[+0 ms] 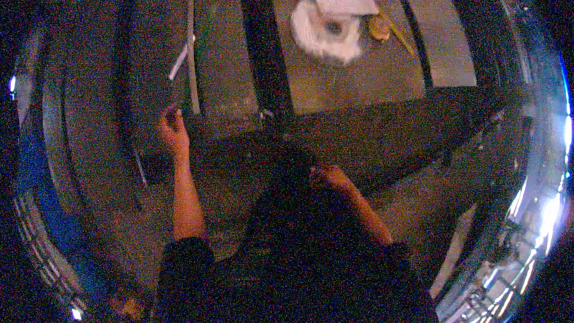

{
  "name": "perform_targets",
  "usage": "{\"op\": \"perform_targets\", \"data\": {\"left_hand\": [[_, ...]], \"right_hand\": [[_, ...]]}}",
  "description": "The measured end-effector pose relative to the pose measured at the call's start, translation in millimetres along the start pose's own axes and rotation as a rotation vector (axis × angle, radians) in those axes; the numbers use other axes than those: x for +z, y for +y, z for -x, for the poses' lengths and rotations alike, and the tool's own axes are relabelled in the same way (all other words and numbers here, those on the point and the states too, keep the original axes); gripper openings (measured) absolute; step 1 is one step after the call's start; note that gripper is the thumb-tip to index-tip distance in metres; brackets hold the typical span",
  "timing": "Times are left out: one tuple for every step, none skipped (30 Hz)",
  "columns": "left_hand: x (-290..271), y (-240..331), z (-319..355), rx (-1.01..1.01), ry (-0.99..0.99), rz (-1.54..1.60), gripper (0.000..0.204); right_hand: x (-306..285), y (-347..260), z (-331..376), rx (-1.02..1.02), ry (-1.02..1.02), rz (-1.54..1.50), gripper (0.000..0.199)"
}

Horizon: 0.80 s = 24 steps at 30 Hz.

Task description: The person measures a large metal sheet with a tape measure and marks points with a white marker. Then the person uses a metal square to draw straight lines across the sheet, creating a grid pattern.

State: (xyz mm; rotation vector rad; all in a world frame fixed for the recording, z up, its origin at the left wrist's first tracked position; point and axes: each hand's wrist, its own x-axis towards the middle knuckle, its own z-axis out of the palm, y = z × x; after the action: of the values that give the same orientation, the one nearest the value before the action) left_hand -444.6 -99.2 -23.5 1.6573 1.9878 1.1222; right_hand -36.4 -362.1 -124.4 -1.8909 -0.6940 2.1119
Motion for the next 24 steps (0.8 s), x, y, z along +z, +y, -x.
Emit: {"op": "perform_targets", "data": {"left_hand": [[-14, -4, 10, -0.021, 0.019, 0.007, 0.029], [-33, -8, 21, -0.051, 0.038, 0.007, 0.028], [-48, -1, 24, -0.081, 0.061, 0.027, 0.027], [-53, 3, 17, -0.041, 0.118, 0.035, 0.026], [-75, 14, 39, -0.041, 0.140, 0.013, 0.025], [-85, 23, 45, -0.012, 0.202, 0.007, 0.024], [-95, 25, 56, -0.009, 0.221, -0.020, 0.024], [-106, 25, 68, -0.003, 0.257, -0.041, 0.023], [-113, 27, 84, -0.009, 0.287, -0.074, 0.023], [-116, 32, 99, -0.022, 0.302, -0.076, 0.023], [-116, 30, 109, -0.028, 0.327, -0.070, 0.023], [-116, 35, 129, -0.051, 0.353, -0.082, 0.023], [-114, 35, 150, -0.138, 0.325, -0.046, 0.023], [-107, 39, 167, -0.223, 0.315, -0.002, 0.022], [-100, 41, 187, -0.312, 0.297, 0.034, 0.022], [-92, 46, 209, -0.427, 0.264, 0.103, 0.024], [-82, 50, 231, -0.541, 0.231, 0.181, 0.025], [-83, 46, 260, -0.649, 0.187, 0.251, 0.026], [-63, 50, 290, -0.759, 0.169, 0.196, 0.028], [-46, 44, 330, -0.852, 0.132, 0.144, 0.030], [-26, 32, 374, -0.936, 0.092, 0.098, 0.032], [2, 11, 441, -0.918, 0.078, 0.131, 0.036], [31, 7, 500, -1.058, 0.062, 0.171, 0.040], [62, 5, 558, -1.199, 0.053, 0.220, 0.045]], "right_hand": [[-1, -8, 8, 0.021, 0.001, -0.079, 0.036], [4, -18, 16, 0.054, -0.001, -0.154, 0.034], [-4, -26, 22, 0.055, -0.012, -0.130, 0.034], [-19, -36, 5, 0.004, -0.001, -0.092, 0.034], [-24, -19, 19, 0.012, -0.008, -0.063, 0.033], [-34, -25, 17, -0.005, 0.052, 0.058, 0.033], [-43, -30, 14, -0.023, 0.109, 0.182, 0.034], [-52, -43, 11, -0.058, 0.171, 0.314, 0.034], [-63, -49, 9, -0.045, 0.139, 0.347, 0.035], [-76, -57, 8, -0.029, 0.107, 0.386, 0.036], [-79, -70, -3, -0.024, 0.083, 0.427, 0.038], [-82, -72, -10, -0.051, 0.064, 0.491, 0.037], [-83, -71, -16, -0.078, 0.045, 0.559, 0.037], [-91, -83, -25, -0.116, 0.024, 0.638, 0.037], [-99, -94, -38, -0.085, -0.049, 0.682, 0.036], [-105, -96, -52, -0.037, -0.129, 0.717, 0.035], [-110, -100, -66, 0.018, -0.205, 0.751, 0.034], [-97, -94, -72, 0.059, -0.229, 0.794, 0.032], [-103, -99, -86, 0.085, -0.266, 0.850, 0.032], [-105, -98, -100, 0.101, -0.304, 0.890, 0.032], [-109, -97, -118, 0.108, -0.332, 0.932, 0.032], [-114, -95, -139, 0.120, -0.359, 0.969, 0.032], [-124, -94, -161, 0.126, -0.363, 1.002, 0.032], [-134, -98, -190, 0.115, -0.354, 1.045, 0.032]]}}
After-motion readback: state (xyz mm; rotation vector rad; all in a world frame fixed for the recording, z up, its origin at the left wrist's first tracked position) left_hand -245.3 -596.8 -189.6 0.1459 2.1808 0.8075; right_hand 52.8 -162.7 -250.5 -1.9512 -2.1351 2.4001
